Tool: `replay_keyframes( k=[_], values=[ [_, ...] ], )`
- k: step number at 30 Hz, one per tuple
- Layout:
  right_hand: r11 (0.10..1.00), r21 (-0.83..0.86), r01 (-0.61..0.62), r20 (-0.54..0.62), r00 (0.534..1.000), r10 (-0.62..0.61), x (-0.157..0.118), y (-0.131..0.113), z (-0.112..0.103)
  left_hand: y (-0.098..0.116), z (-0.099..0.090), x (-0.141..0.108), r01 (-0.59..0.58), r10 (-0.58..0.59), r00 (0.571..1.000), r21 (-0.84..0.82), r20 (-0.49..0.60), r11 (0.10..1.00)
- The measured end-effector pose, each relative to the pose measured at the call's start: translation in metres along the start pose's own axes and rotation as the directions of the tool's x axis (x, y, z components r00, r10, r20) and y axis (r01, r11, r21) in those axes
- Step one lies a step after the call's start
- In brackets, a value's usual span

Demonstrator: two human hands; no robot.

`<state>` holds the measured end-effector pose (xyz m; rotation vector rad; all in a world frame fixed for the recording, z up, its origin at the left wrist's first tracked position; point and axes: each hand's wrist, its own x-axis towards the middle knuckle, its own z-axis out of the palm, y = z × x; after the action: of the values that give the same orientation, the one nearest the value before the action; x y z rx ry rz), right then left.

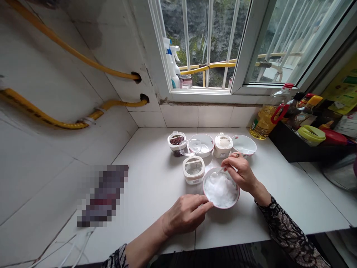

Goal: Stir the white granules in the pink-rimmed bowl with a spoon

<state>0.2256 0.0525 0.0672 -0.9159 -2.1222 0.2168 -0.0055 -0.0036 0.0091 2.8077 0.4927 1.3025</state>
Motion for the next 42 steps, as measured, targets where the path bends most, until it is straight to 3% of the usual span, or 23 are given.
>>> replay_keyframes(
  k=[5,10,17,29,32,35,37,40,42],
  values=[
    [0.998,0.009,-0.066,0.036,0.997,0.066,-0.001,0.002,0.002,0.0,-0.001,0.001,-0.002,0.002,1.0,0.006,-0.008,1.0],
    [0.981,0.042,-0.19,-0.023,0.981,0.191,-0.002,0.004,0.003,0.0,0.0,0.001,-0.02,0.02,1.0,0.0,-0.016,1.0],
    [0.96,0.104,-0.259,0.029,0.966,0.257,-0.002,0.004,0.008,0.0,0.0,0.001,0.003,-0.003,1.0,0.019,-0.012,1.0],
    [0.811,0.333,-0.481,-0.004,0.859,0.512,0.002,0.005,-0.003,0.0,-0.001,0.002,-0.008,0.008,1.0,0.008,-0.009,1.0],
    [0.85,0.277,-0.448,-0.062,0.875,0.481,0.001,0.008,-0.006,0.0,-0.001,0.001,-0.004,0.004,1.0,0.007,-0.008,1.0],
    [0.94,0.117,-0.322,-0.094,0.938,0.333,0.0,0.008,-0.003,0.0,-0.001,0.001,-0.007,0.007,1.0,0.009,-0.003,1.0],
    [0.973,0.037,-0.227,-0.043,0.973,0.229,0.0,0.006,0.001,0.0,-0.001,0.001,-0.005,0.005,1.0,0.014,-0.001,1.0],
    [0.984,0.022,-0.175,0.029,0.984,0.174,-0.001,0.004,0.006,0.001,-0.001,0.001,0.001,-0.001,1.0,0.018,-0.002,1.0],
    [0.978,0.043,-0.203,0.008,0.979,0.203,-0.001,0.003,0.006,0.001,-0.001,0.001,-0.002,0.002,1.0,0.011,-0.006,1.0]
  ],
)
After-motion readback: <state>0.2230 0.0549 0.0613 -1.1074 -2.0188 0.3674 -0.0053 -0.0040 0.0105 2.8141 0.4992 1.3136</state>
